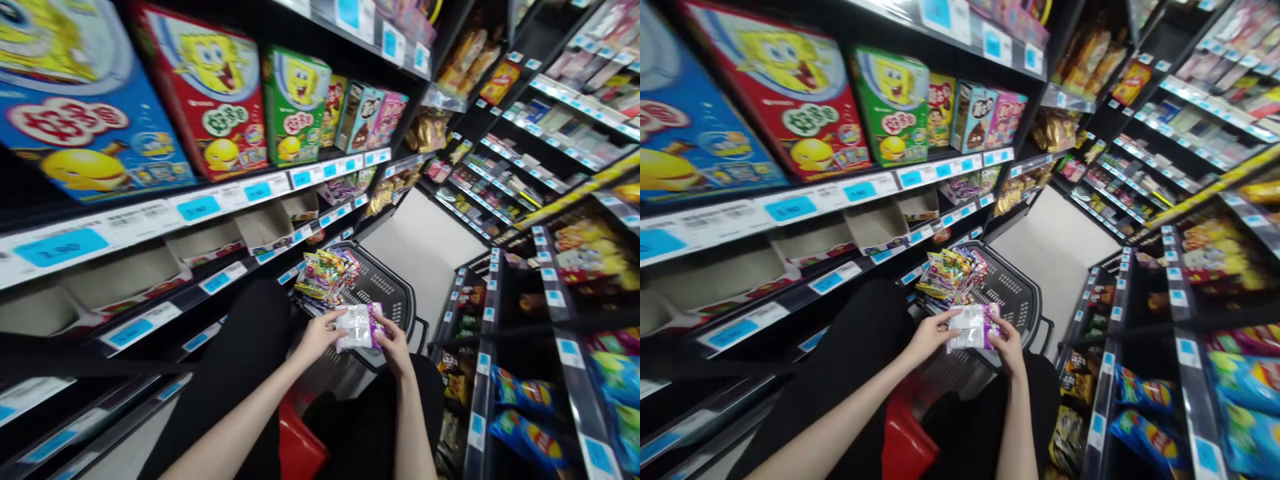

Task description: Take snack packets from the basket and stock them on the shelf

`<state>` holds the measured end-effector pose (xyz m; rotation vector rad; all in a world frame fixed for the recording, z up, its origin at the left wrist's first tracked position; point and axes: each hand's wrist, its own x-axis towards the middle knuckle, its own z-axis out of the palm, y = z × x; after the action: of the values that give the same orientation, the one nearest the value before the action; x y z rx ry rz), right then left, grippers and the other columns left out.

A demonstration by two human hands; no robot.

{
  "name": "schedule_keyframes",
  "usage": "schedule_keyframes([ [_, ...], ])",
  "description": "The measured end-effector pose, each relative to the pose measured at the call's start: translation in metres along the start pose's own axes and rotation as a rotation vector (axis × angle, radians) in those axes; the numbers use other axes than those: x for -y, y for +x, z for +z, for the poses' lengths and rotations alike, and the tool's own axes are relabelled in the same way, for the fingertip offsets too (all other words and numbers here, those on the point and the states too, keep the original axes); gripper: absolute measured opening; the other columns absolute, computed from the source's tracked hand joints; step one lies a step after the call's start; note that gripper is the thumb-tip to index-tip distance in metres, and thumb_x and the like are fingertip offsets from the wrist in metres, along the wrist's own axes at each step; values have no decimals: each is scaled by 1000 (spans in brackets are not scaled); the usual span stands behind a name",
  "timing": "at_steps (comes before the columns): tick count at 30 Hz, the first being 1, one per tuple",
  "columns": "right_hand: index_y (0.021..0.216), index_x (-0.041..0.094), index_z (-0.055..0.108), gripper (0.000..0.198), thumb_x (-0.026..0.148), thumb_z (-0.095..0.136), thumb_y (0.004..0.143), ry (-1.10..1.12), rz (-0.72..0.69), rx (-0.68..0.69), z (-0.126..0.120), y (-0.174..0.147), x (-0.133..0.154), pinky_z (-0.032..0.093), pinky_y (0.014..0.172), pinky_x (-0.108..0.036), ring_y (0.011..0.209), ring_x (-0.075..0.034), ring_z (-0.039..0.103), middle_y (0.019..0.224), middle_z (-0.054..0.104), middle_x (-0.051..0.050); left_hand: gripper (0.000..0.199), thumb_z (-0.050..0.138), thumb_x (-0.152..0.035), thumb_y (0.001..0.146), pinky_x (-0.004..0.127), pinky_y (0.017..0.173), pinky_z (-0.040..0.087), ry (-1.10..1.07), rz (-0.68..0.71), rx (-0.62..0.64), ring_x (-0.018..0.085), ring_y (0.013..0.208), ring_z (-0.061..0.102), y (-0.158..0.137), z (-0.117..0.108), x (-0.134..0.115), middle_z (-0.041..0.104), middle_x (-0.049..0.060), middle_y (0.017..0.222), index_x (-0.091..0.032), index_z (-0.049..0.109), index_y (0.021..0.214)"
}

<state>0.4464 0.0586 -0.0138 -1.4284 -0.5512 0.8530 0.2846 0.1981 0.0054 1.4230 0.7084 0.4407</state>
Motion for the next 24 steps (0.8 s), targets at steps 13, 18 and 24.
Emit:
schedule_keyframes([
  [13, 96, 21, 66, 52, 22, 78, 46, 25, 1, 67, 8, 0, 14, 48, 72, -31, 81, -20, 62, 95, 67, -3, 28, 52, -40, 74, 25, 77, 45, 453, 272, -110, 20, 85, 62, -2, -7, -3, 70, 2, 90, -21, 70, 84],
  [18, 83, 19, 70, 27, 28, 72, 57, -167, -65, -46, 15, -3, 17, 44, 57, -25, 61, -15, 58, 73, 68, -2, 30, 52, -43, 72, 24, 68, 45, 467, 207, -171, 20, 78, 63, -1, -5, 0, 70, 2, 85, -20, 70, 79],
  [24, 65, 18, 68, 14, 31, 66, 64, -274, -152, -183, 20, -2, 20, 38, 57, -24, 57, -13, 52, 61, 63, 0, 33, 55, -42, 68, 25, 64, 43, 395, 130, -128, 20, 72, 61, 3, -4, -2, 70, 4, 78, -15, 70, 78],
])
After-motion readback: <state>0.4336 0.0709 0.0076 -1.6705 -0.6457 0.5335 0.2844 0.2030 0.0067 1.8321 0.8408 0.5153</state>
